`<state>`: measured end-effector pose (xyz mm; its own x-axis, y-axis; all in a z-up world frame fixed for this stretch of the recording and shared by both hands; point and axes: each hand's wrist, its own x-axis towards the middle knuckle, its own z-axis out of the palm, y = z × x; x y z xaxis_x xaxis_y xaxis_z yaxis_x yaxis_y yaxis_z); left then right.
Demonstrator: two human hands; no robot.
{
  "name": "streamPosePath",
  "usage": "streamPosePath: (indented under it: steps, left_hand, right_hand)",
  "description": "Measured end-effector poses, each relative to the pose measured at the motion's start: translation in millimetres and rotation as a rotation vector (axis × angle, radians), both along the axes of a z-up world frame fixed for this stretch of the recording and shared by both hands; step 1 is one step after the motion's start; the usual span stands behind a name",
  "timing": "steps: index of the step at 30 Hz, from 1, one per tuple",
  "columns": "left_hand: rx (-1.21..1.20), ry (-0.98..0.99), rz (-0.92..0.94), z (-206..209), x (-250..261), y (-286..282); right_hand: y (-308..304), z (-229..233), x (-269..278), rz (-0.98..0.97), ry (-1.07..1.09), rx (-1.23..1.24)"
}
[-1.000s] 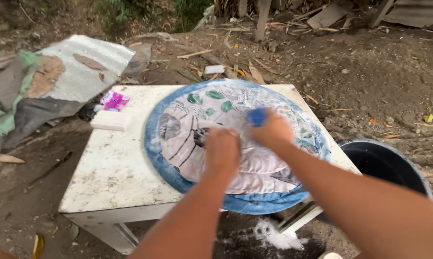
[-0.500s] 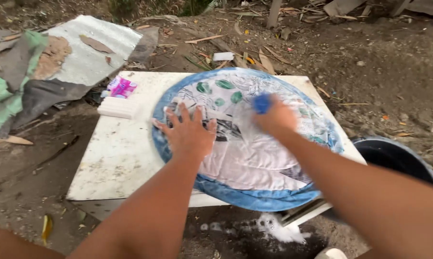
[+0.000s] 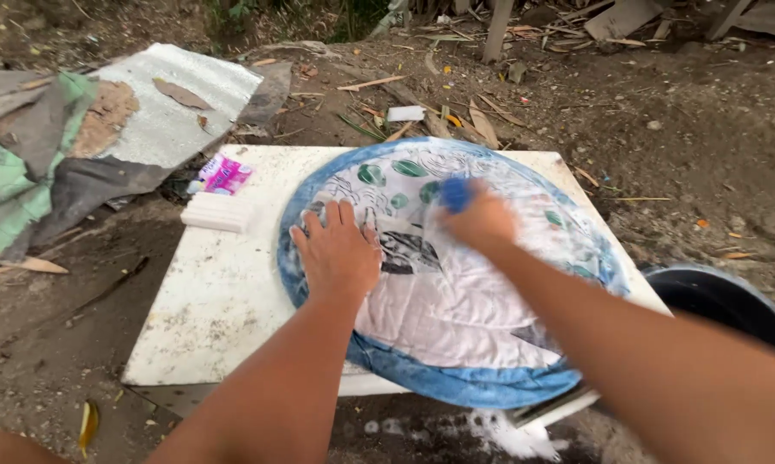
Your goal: Scrubbing a circular piece of cloth with a brush and soapy water on an outdoor table.
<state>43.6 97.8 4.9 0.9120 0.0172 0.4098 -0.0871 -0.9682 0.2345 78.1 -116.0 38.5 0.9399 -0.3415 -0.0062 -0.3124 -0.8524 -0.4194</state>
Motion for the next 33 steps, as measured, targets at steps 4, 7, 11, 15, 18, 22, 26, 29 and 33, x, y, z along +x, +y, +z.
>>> streamPosePath:
  steps: [4, 7, 11, 15, 18, 22, 26, 29, 33]
  left_hand:
    - [0.08, 0.043, 0.072, 13, -8, 2]
    - [-0.019, 0.174, 0.195, 33, -13, 1]
    - [-0.048, 0.28, 0.168, 37, -13, 0]
    - [-0.019, 0.313, 0.154, 42, -13, -1]
    - [-0.01, 0.313, 0.142, 37, -12, 2]
    - [-0.025, 0.323, 0.14, 37, -12, 2]
    - [0.01, 0.325, 0.142, 33, -8, 4]
    - [-0.003, 0.295, 0.148, 32, -4, 1]
    - [-0.16, 0.008, 0.307, -13, 18, 7]
  right_hand:
    - [4, -6, 18, 0.189, -0.067, -0.006]
    - [-40, 0, 35, 0.108, -0.011, -0.027]
    - [-57, -11, 65, -0.076, -0.095, -0.115]
    - [45, -17, 72, 0.105, -0.156, -0.054]
    - [72, 21, 46, 0.321, 0.052, 0.03]
    - [2, 11, 68, 0.15, -0.02, 0.001]
    - [-18, -16, 87, -0.071, -0.067, -0.111]
    - [28, -8, 56, 0.056, -0.032, -0.138]
    - [41, 10, 19, 0.312, -0.047, 0.033]
